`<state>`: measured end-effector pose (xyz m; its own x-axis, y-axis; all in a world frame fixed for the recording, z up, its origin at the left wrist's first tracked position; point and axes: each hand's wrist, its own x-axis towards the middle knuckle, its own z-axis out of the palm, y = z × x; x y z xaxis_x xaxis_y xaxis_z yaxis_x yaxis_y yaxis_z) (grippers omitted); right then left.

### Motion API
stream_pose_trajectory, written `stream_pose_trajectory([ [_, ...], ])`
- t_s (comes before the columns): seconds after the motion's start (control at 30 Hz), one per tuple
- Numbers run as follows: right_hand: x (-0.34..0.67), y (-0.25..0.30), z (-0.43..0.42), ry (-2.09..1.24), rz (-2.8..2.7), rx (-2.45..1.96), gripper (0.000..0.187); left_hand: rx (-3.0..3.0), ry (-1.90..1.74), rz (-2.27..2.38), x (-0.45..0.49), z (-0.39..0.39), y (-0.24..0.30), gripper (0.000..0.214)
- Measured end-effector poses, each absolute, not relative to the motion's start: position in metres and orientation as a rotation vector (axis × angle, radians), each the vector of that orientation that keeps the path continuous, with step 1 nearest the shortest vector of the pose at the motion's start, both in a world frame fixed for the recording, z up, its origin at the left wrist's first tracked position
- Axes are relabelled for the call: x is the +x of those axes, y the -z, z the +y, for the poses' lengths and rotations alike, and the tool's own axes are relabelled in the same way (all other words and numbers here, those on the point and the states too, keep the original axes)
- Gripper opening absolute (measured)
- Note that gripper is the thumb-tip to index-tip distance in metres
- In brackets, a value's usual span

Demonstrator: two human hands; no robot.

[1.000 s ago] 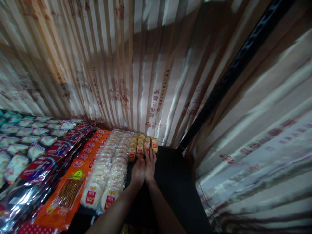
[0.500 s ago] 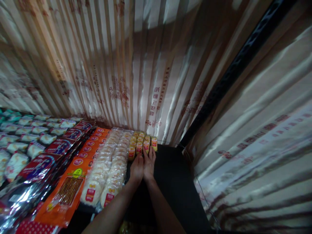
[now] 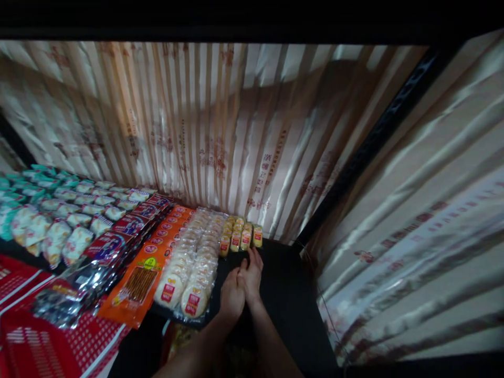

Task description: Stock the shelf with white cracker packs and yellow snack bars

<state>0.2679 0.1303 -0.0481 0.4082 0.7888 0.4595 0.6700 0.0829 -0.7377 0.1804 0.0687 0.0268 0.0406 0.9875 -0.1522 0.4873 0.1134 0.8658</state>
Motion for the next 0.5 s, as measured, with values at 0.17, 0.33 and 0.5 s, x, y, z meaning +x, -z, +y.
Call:
stream_pose_trajectory([
  [0.17, 0.247, 0.036, 0.070, -0.160, -1.358, -1.586, 0.042, 1.531, -0.809, 1.530, 0.161, 0.016, -0.015, 0.047],
  [0.33, 0.221, 0.022, 0.003, -0.244, -1.487, -1.395, 0.040, 1.687, -0.861, 1.388, 0.121, -0.053, -0.003, 0.049],
  [0.5, 0.201, 0.041, -0.065, -0.443, -1.629, -1.347, 0.035, 1.876, -0.655, 1.172, 0.076, -0.102, 0.012, 0.047],
])
